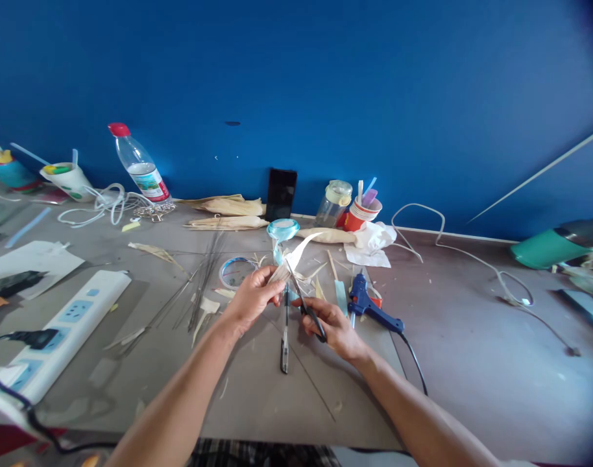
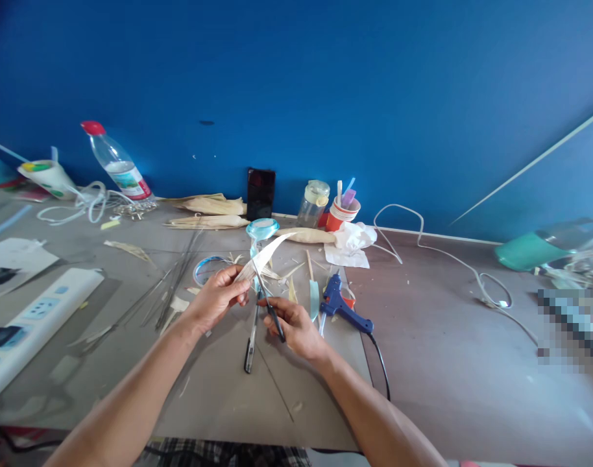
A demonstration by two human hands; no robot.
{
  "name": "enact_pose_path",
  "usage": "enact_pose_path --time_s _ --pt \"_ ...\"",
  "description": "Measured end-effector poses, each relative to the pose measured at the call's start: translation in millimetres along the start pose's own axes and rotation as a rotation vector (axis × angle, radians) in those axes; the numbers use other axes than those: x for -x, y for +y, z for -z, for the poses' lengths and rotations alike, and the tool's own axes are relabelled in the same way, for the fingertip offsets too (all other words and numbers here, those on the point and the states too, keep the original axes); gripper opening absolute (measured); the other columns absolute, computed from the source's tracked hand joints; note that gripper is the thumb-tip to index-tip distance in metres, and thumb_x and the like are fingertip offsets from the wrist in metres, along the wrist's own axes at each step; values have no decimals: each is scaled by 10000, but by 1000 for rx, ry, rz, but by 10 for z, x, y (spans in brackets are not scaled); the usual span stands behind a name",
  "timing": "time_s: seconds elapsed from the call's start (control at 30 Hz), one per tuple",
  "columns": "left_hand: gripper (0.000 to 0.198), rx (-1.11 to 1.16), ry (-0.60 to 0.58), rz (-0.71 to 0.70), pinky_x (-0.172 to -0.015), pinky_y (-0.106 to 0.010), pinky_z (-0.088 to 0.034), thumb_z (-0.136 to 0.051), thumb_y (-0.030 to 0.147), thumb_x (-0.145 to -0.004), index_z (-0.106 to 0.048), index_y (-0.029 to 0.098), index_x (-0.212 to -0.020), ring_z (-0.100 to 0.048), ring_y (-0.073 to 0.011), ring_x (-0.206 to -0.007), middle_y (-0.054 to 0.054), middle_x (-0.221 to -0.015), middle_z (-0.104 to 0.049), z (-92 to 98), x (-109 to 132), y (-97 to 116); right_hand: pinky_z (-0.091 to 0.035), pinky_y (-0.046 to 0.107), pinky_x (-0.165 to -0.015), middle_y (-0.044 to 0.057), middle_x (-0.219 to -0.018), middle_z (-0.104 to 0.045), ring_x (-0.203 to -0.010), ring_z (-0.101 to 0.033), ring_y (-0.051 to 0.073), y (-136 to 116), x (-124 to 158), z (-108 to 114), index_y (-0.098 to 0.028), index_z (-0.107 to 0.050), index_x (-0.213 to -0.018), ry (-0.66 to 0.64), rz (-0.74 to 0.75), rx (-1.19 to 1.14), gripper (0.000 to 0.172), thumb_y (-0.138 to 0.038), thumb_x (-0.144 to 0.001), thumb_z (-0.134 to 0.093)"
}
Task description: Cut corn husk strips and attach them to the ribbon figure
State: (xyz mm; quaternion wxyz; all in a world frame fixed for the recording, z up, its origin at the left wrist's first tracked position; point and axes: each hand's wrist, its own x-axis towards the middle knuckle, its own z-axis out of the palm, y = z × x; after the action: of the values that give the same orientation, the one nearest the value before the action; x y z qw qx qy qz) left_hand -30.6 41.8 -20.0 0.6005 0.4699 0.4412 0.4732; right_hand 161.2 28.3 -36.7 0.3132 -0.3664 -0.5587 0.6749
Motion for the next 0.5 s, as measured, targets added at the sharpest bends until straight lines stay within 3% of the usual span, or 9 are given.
enact_pose_path --time_s 0.5 --pt "121 52 11 -9 -590 -224 -377 -603 233 -763 -601 160 -859 -476 -85 -535 53 -553 -508 41 2 4 -319 235 -518 -32 -572 -457 -529 -409 89 -6 0 -8 -137 -644 -1061 19 4 25 591 -593 -685 -674"
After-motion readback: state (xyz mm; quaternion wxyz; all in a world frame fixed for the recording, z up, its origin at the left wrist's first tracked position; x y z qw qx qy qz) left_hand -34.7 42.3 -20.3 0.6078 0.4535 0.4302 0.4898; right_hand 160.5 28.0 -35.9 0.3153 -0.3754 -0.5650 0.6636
